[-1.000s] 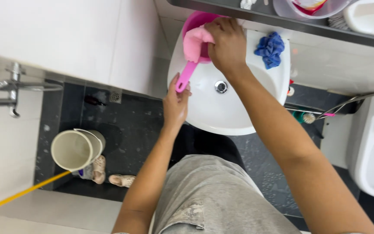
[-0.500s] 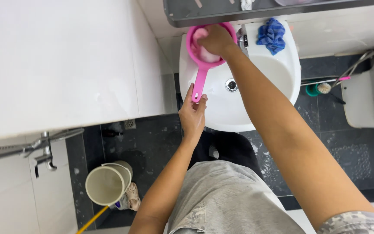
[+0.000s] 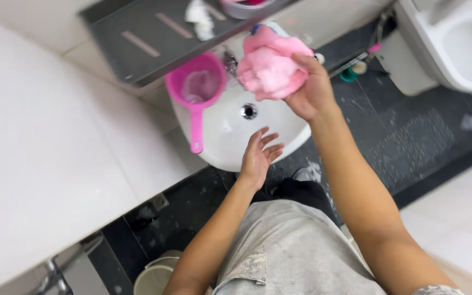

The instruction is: The person wipes a bathroom door with a blue cloth, then rinses the cloth at the sink. They switch to a pink cloth and wipe the toilet tank, lid, and seat. The person rinses the pink cloth again and continues wiping the toilet surfaces.

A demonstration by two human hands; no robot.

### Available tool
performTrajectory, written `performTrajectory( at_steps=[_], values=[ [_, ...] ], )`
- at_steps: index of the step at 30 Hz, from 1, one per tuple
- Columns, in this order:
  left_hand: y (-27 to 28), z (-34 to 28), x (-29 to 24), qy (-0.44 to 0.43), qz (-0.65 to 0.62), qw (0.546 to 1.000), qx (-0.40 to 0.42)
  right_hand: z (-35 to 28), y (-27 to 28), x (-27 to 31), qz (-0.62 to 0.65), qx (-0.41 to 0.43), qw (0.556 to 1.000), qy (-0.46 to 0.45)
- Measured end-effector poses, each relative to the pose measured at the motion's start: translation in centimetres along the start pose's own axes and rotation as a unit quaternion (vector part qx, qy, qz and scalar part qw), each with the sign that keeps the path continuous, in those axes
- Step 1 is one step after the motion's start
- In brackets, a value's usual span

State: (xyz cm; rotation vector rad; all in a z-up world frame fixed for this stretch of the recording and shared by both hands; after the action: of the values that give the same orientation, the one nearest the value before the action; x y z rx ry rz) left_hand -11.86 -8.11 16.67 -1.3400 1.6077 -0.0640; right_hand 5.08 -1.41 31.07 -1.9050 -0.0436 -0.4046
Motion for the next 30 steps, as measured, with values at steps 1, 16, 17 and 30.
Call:
performTrajectory(
  at_steps=[1, 16, 17, 30],
  values=[
    [-2.6, 0.4, -0.5, 0.016, 0.010, 1.000, 0.016, -2.6, 0.9, 2.3, 0.006, -0.010, 1.000, 0.022],
    [-35.3, 10.5, 22.5, -0.157, 0.359, 0.914, 0.106, -30.2, 31.8, 21.8, -0.075, -0.287, 0.894, 0.335],
    [-36.0, 10.6, 23.2, -0.158, 0.384, 0.908, 0.057, -32.1, 32.5, 23.8, -0.246, -0.352, 0.812, 0.395],
    [-45.0, 11.7, 31.7, -0.169, 0.597, 0.782, 0.058, -33.4, 35.0, 33.2, -0.011, -0.176, 0.914, 0.364]
  ],
)
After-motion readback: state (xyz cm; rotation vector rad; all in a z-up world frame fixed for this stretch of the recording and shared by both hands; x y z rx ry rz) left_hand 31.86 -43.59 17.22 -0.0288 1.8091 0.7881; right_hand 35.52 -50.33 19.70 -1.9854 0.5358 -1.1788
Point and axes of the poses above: each hand's wrist, its own z-axis towards the middle knuckle, its own y-axis out of the back of the hand, x = y × z, the point moved 7 cm from there along z, towards the middle knuckle, and after that the axes turned 14 degrees about z, right-handed, at the moved point
